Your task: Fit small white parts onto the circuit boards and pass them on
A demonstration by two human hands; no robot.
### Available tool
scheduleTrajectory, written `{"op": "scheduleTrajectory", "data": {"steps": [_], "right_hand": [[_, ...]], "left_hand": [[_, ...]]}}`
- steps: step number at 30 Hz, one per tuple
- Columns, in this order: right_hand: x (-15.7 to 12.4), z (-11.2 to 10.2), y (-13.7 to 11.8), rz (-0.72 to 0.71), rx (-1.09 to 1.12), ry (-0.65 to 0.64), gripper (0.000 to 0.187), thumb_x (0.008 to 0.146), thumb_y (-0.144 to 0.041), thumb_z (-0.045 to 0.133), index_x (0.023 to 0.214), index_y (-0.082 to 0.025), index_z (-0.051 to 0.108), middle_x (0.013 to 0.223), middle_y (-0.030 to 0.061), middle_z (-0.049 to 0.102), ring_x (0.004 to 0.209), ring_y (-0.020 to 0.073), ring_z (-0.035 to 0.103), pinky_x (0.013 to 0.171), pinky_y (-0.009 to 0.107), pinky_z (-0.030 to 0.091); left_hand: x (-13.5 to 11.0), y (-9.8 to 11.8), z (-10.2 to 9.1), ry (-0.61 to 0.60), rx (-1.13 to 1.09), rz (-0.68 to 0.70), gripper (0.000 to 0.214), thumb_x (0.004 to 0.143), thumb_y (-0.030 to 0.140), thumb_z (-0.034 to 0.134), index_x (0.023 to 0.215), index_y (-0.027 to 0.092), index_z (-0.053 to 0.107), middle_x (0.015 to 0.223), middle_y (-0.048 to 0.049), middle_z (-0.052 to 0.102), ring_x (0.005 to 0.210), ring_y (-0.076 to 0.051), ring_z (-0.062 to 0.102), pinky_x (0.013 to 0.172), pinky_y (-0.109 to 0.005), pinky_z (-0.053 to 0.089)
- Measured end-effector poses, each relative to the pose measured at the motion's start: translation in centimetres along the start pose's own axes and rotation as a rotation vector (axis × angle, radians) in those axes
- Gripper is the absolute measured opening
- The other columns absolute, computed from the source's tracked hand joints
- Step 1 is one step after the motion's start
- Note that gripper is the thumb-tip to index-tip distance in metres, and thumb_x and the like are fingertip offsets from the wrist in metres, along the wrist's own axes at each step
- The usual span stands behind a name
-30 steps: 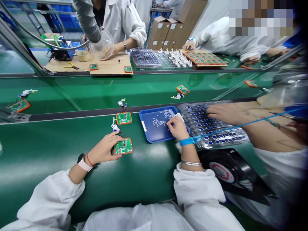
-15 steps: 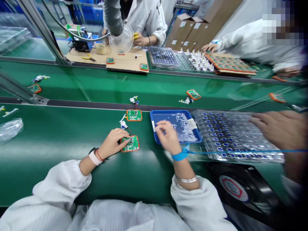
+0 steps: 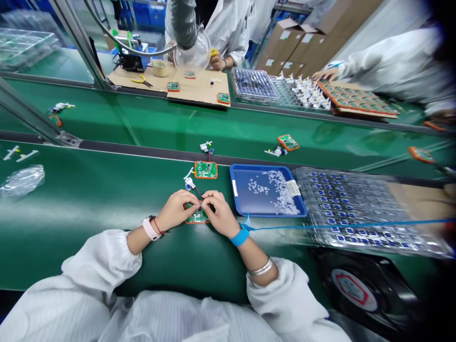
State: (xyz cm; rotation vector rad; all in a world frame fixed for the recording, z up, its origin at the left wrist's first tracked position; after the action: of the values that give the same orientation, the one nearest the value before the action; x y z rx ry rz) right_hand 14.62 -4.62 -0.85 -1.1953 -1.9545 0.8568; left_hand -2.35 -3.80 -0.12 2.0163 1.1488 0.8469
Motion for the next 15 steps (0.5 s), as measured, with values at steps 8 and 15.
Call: {"op": "scheduleTrajectory", "data": {"steps": [8,15], "right_hand": [[0.1,0.3,0.6,0.058,0.03,0.013,0.015,0.08,-0.014,0.045,0.067,-0.019,0.05,0.086,0.0057,0.051,0.086,0.0166,0.05,0.078,0.033,0.043],[0.3,0.0,-0.5,0.016,-0.088,0.02,0.016,0.08,-0.013,0.046,0.067,-0.019,0.052,0.084,0.0055,0.053,0.085,0.0171,0.051,0.078,0.033,0.042]], "left_hand": [[1.2,0.1,0.0,-0.096,0.004,-0.098,0.013,0.075,0.014,0.058,0.068,0.018,0.068,0.078,-0.0021,0.07,0.076,-0.016,0.063,0.074,-0.028,0.048],[1.4,0.1,-0.6,-0.139,0.043,-0.075,0.008,0.076,0.016,0.059,0.071,0.017,0.066,0.079,-0.002,0.068,0.076,-0.015,0.061,0.074,-0.028,0.046]]}}
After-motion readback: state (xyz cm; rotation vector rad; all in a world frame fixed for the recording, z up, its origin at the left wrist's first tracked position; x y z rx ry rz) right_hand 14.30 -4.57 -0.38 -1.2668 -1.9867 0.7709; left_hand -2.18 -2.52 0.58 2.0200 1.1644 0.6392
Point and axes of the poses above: each hand's wrist, its own x-axis towards the middle knuckle, its own z-axis out of the palm, y = z × x, the point moved 1 cm from there along x, towards the middle knuckle
